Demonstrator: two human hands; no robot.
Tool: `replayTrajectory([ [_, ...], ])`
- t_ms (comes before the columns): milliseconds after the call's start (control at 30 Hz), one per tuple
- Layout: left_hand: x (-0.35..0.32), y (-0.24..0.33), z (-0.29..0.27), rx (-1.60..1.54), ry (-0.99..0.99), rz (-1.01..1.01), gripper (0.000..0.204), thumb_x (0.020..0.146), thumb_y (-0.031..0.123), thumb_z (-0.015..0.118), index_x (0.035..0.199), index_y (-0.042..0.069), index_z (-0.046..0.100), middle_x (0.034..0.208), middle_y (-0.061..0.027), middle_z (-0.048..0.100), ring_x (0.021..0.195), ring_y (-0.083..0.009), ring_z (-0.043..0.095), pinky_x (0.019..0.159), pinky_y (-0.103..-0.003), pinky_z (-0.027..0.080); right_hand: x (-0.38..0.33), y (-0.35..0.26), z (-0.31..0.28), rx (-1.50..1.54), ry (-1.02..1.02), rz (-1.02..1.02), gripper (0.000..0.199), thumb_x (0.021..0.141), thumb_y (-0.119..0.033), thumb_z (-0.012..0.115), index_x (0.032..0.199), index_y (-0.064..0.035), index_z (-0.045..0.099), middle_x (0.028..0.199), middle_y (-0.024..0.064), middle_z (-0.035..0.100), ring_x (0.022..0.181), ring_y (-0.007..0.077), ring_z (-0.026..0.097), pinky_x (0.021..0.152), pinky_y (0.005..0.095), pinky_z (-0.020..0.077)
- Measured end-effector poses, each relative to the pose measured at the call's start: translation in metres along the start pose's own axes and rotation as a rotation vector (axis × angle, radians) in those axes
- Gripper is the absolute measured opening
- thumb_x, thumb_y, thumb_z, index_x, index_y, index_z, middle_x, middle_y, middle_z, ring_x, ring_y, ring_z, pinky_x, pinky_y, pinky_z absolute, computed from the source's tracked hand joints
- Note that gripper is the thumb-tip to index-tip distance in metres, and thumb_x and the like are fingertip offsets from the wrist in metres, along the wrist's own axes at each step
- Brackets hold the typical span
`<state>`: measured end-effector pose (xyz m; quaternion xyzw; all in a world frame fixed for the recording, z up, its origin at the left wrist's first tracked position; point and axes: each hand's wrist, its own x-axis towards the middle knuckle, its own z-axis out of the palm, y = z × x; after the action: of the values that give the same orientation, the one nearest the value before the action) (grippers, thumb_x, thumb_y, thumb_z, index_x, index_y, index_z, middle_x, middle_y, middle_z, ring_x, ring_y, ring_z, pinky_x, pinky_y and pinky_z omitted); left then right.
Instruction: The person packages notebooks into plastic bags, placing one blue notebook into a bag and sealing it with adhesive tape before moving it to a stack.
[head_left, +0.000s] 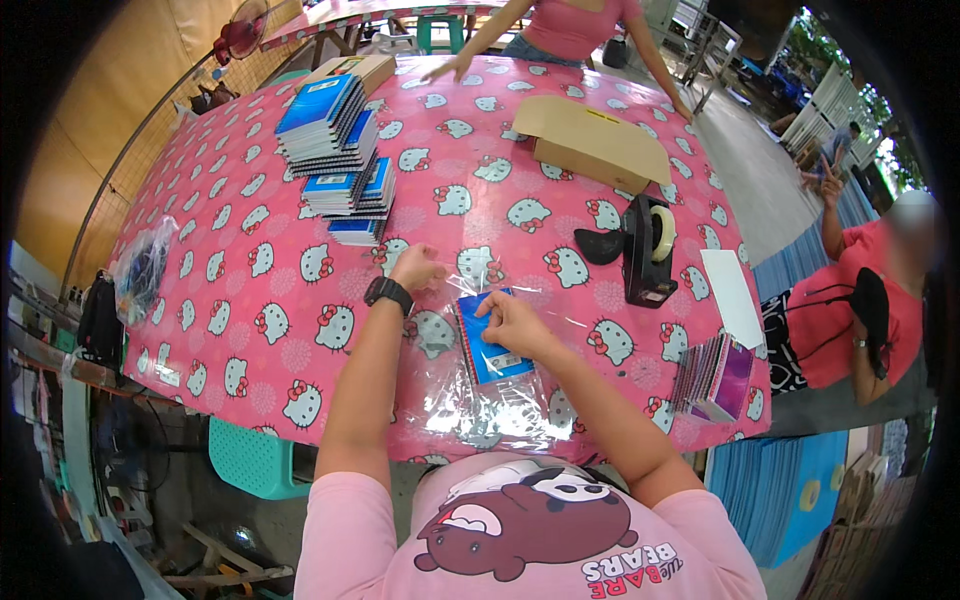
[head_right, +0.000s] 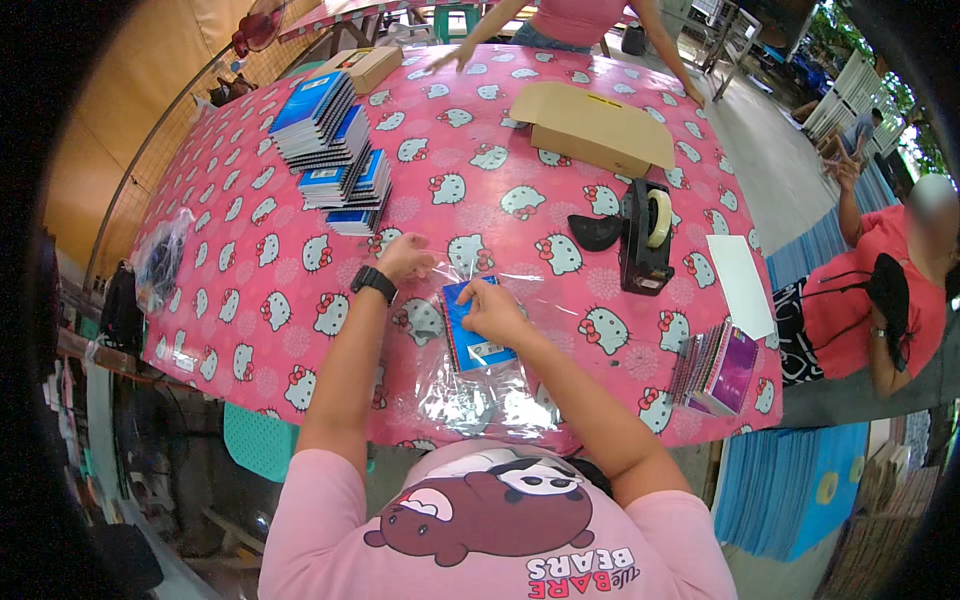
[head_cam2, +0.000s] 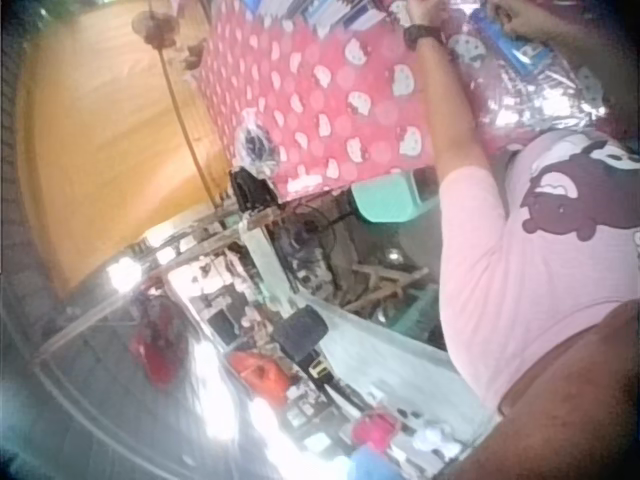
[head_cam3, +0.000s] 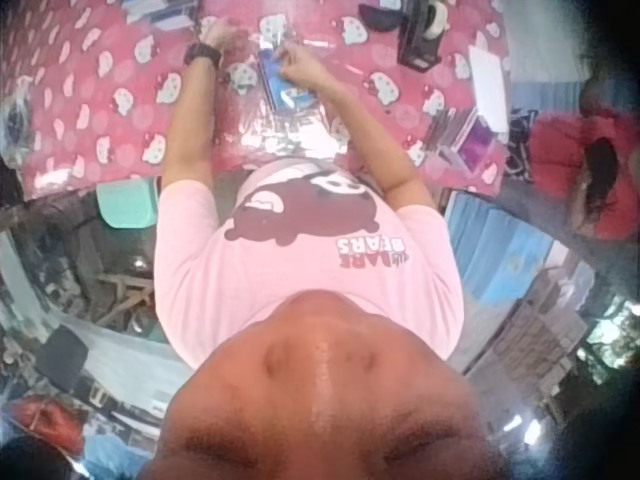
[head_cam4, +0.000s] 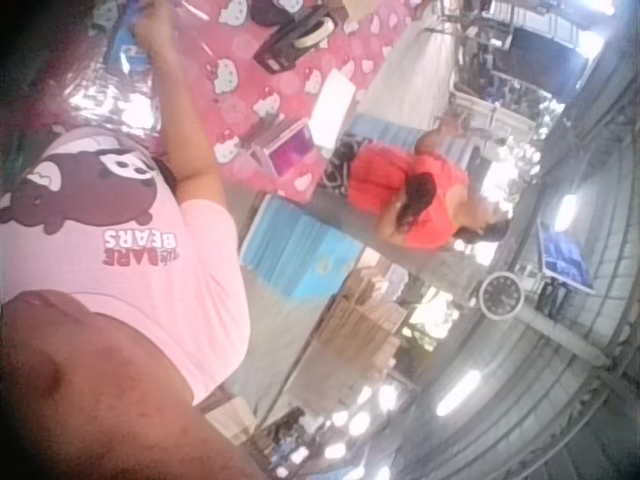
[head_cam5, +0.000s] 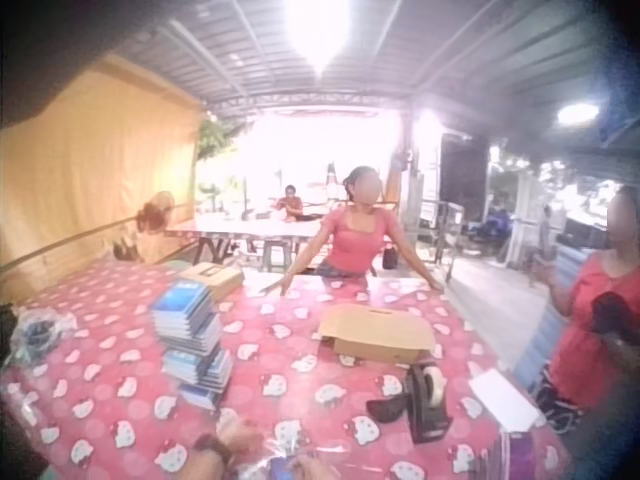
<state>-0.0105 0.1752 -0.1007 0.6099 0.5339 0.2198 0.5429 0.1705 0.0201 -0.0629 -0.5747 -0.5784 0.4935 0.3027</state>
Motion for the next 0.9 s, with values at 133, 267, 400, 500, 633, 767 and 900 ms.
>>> replayTrajectory([
  [133,0.027,-0.018,-0.006,0.302,0.431,0.273,0.046,0.072,0.023,0.075,0.105,-0.004,0.057,0.081,-0.0114,0.066,0.064,-0.0194,0.063,0.058,-0.030,0.050,0.003,-0.003,0.006,0.007,-0.004,-0.025,0.033,0.067,0.005,0.066,0.097,-0.0023,0.053,0.064,-0.0016,0.049,0.057,0.0061,0.046,0.051,0.0240,0.0373],
  [267,0.021,0.010,0.014,0.436,0.406,0.103,0.038,0.075,0.020,0.072,0.102,-0.001,0.058,0.084,-0.0110,0.065,0.069,-0.0183,0.062,0.065,-0.031,0.050,0.003,0.009,-0.004,-0.004,0.022,-0.016,0.034,0.068,0.005,0.066,0.097,-0.0021,0.052,0.066,-0.0011,0.050,0.057,0.0063,0.047,0.051,0.0241,0.0379],
  [400,0.007,-0.006,0.006,0.010,0.289,0.211,0.028,0.081,0.016,0.066,0.101,-0.001,0.057,0.082,-0.0102,0.063,0.073,-0.0185,0.060,0.068,-0.034,0.049,0.003,-0.003,0.006,0.017,-0.003,-0.024,0.035,0.068,0.006,0.066,0.098,-0.0018,0.052,0.065,-0.0008,0.050,0.058,0.0071,0.048,0.052,0.0245,0.0388],
  [500,-0.040,0.002,0.016,0.045,0.734,0.545,0.020,0.085,0.011,0.059,0.101,0.000,0.057,0.091,-0.0112,0.062,0.084,-0.0182,0.058,0.074,-0.034,0.047,0.001,0.003,0.000,0.071,0.023,0.019,0.037,0.068,0.007,0.066,0.099,-0.0012,0.050,0.064,0.0002,0.051,0.058,0.0082,0.049,0.053,0.0250,0.0398],
  [633,-0.140,-0.024,0.053,0.383,0.337,0.833,0.025,0.085,0.013,0.057,0.108,0.004,0.060,0.112,-0.0119,0.060,0.110,-0.0279,0.053,0.095,-0.040,0.039,0.008,0.017,-0.004,0.195,0.012,0.014,0.037,0.063,0.003,0.068,0.096,-0.0013,0.052,0.068,0.0035,0.054,0.061,0.0124,0.053,0.054,0.0290,0.0433],
  [767,-0.164,-0.036,0.072,0.297,0.294,0.696,0.033,0.084,0.017,0.060,0.115,0.006,0.059,0.126,-0.0115,0.053,0.123,-0.0310,0.043,0.103,-0.043,0.030,0.006,0.009,-0.001,0.111,-0.039,0.030,0.040,0.064,0.004,0.066,0.101,-0.0014,0.053,0.069,0.0052,0.057,0.060,0.0157,0.056,0.054,0.0307,0.0446],
  [900,-0.156,-0.039,0.065,0.368,0.237,0.726,0.043,0.083,0.022,0.063,0.122,0.008,0.055,0.132,-0.0125,0.047,0.127,-0.0333,0.037,0.105,-0.045,0.027,-0.008,-0.004,-0.013,-0.212,-0.135,-0.175,0.051,0.065,0.004,0.065,0.114,-0.0029,0.050,0.082,0.0074,0.063,0.075,0.0217,0.061,0.060,0.0309,0.0473],
])
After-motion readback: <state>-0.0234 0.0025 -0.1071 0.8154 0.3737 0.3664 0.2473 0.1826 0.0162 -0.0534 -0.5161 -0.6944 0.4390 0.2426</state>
